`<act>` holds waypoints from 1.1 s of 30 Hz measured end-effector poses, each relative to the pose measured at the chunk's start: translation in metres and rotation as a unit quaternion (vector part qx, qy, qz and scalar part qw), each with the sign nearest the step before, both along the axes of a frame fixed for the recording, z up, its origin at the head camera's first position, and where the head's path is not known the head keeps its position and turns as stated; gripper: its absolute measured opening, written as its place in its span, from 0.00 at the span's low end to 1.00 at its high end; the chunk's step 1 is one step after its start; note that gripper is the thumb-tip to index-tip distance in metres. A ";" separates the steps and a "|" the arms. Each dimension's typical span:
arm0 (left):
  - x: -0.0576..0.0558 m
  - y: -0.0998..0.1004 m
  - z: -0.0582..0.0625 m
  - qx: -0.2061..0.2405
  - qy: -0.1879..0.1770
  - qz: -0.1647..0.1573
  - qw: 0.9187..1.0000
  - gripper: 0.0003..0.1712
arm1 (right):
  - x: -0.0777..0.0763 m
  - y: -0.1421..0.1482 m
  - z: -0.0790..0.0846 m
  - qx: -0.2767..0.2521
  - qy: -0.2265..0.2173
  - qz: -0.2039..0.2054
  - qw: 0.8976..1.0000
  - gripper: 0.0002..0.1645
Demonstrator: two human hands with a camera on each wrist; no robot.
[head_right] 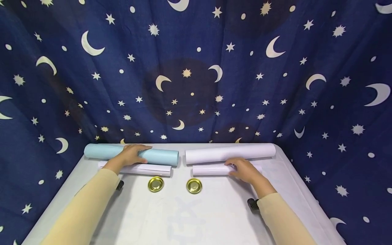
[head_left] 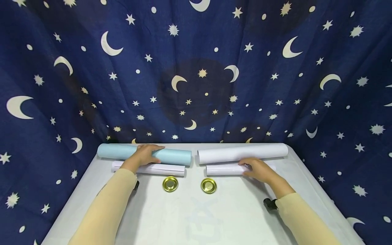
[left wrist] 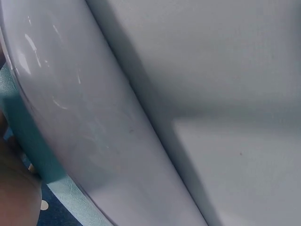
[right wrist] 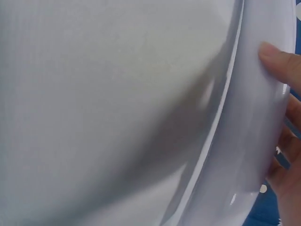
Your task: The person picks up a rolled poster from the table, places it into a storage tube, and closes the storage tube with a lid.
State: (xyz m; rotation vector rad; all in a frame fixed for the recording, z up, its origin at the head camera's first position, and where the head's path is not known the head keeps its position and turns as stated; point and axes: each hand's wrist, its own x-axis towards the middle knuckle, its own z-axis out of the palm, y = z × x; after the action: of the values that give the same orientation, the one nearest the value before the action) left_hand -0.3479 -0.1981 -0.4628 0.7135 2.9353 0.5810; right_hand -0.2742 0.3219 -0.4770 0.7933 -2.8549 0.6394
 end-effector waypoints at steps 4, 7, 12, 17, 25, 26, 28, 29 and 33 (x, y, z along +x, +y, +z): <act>-0.001 0.000 -0.001 0.010 0.001 -0.002 1.000 0.42 | 0.003 0.000 0.004 -0.015 -0.007 -0.013 1.000 0.22; -0.002 0.000 -0.003 0.018 0.008 -0.002 1.000 0.42 | 0.005 0.001 0.007 -0.024 -0.012 -0.022 0.999 0.22; -0.002 -0.001 -0.007 0.010 0.036 0.004 0.999 0.43 | 0.009 0.004 0.010 -0.034 -0.019 -0.027 0.999 0.23; -0.001 -0.001 -0.009 -0.003 0.075 0.007 0.997 0.43 | 0.012 0.008 0.010 -0.043 -0.019 -0.036 0.998 0.23; 0.005 -0.004 0.003 0.013 0.110 0.027 0.993 0.43 | 0.015 0.009 0.018 -0.054 -0.017 -0.040 0.998 0.23; 0.007 -0.006 0.004 0.013 0.111 0.028 0.993 0.43 | 0.015 0.009 0.019 -0.057 -0.016 -0.039 0.997 0.23; 0.009 -0.008 0.007 0.015 0.111 0.028 0.993 0.43 | 0.017 0.008 0.022 -0.060 -0.012 -0.038 0.997 0.23; 0.010 -0.009 0.008 0.016 0.112 0.029 0.993 0.43 | 0.017 0.007 0.023 -0.063 -0.008 -0.036 0.997 0.23; 0.015 -0.012 0.016 0.019 0.113 0.031 0.993 0.44 | 0.019 0.007 0.027 -0.072 0.002 -0.037 0.997 0.23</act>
State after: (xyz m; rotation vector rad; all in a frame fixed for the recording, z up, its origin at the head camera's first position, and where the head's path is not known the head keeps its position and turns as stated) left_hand -0.3329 -0.2097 -0.4470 0.7393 3.1744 0.5983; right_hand -0.2554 0.3290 -0.4501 0.6631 -2.7797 0.8216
